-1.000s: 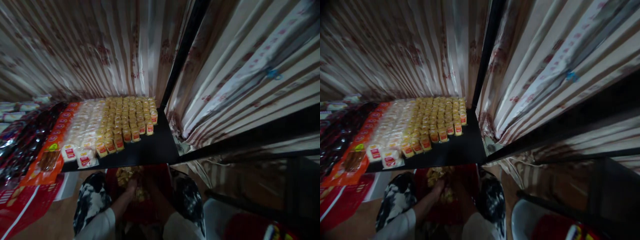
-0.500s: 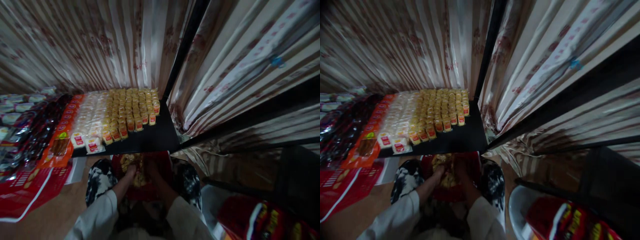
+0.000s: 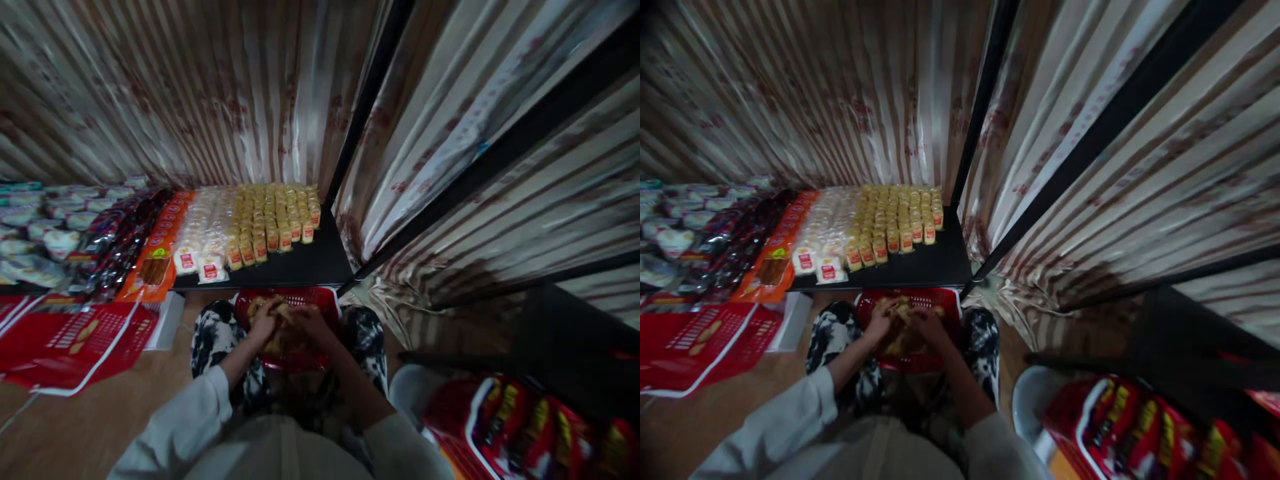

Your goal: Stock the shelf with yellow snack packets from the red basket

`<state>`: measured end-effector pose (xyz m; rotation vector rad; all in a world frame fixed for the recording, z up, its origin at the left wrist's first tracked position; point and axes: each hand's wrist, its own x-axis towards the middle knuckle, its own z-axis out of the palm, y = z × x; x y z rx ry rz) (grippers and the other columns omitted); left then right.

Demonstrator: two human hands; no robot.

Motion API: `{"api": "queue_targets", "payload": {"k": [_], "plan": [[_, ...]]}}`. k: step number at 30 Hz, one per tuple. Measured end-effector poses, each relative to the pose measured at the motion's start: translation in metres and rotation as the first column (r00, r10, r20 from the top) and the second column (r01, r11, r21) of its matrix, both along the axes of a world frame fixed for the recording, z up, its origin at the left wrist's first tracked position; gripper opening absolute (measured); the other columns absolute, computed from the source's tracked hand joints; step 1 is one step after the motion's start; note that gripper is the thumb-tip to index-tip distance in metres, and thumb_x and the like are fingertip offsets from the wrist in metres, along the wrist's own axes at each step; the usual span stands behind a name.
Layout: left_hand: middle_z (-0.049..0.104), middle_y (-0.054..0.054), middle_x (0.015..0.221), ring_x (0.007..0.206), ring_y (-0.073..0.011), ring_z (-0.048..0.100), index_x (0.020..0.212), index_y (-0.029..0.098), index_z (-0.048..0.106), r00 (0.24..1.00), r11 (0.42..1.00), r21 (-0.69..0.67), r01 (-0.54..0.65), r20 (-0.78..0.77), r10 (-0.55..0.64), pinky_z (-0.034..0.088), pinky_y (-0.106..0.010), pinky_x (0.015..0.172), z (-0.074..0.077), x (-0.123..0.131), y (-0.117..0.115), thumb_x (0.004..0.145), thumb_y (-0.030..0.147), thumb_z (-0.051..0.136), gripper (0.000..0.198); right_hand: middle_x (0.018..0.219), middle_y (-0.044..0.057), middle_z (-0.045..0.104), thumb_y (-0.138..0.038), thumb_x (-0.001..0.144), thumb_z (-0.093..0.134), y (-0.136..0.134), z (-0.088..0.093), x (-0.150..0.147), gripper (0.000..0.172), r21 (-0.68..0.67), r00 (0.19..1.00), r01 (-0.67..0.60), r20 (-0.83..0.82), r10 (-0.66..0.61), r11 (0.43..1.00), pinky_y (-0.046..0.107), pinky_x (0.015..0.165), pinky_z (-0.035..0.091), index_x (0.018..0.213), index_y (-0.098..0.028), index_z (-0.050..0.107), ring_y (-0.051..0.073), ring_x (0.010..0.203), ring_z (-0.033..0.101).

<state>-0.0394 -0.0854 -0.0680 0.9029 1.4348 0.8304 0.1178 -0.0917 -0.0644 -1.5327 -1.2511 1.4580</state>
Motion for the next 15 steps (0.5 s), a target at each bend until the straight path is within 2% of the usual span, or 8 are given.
{"api": "queue_targets", "payload": {"k": [4,7,10,13,15], "plan": [[0.066,-0.006,0.106,0.099,-0.018,0.058,0.097,0.017,0.068,0.995,0.981,0.167,0.094,-0.06,-0.085,0.047,-0.027,0.086,0.021,0.0,-0.005,0.07,0.007,0.049,0.035,0.079,-0.001,0.067,-0.036,0.071,0.059,-0.008,0.035,0.004,0.017,-0.075,0.989,-0.028,-0.144,0.017,0.997,0.028,0.07,0.049,0.079,-0.021,0.064,0.016,0.075,0.062],[0.065,-0.007,0.105,0.089,-0.0156,0.06,0.102,0.016,0.066,0.992,0.979,0.162,0.124,-0.026,-0.121,0.048,-0.025,0.077,0.031,0.001,-0.008,0.072,0.007,0.046,0.037,0.083,0.0,0.068,-0.037,0.075,0.062,-0.012,0.055,0.006,0.02,-0.151,0.945,0.035,-0.316,-0.081,0.988,0.023,0.062,0.048,0.085,-0.021,0.063,0.013,0.071,0.063],[0.066,-0.006,0.098,0.079,-0.0138,0.06,0.107,0.015,0.064,0.99,0.977,0.163,0.139,0.001,-0.141,0.047,-0.023,0.072,0.04,0.004,-0.01,0.07,0.009,0.052,0.039,0.074,0.002,0.07,-0.041,0.085,0.054,-0.011,0.07,0.009,0.024,-0.311,0.874,0.056,-0.445,-0.198,0.949,0.018,0.051,0.045,0.094,-0.02,0.06,0.01,0.056,0.061],[0.067,-0.003,0.087,0.075,-0.0134,0.059,0.105,0.015,0.063,0.99,0.978,0.161,0.135,0.023,-0.14,0.046,-0.022,0.068,0.048,0.007,-0.011,0.068,0.014,0.06,0.037,0.069,0.006,0.07,-0.05,0.091,0.039,-0.01,0.079,0.013,0.038,-0.427,0.81,0.06,-0.508,-0.295,0.902,0.016,0.046,0.044,0.096,-0.017,0.058,0.009,0.05,0.06],[0.066,-0.001,0.078,0.068,-0.0127,0.059,0.103,0.014,0.061,0.99,0.984,0.124,0.125,0.055,-0.133,0.046,-0.022,0.063,0.053,0.01,-0.01,0.068,0.021,0.063,0.036,0.071,0.008,0.07,-0.054,0.091,0.036,-0.009,0.082,0.016,0.045,-0.464,0.785,0.073,-0.519,-0.338,0.883,0.016,0.045,0.044,0.091,-0.015,0.058,0.009,0.049,0.06]]}}
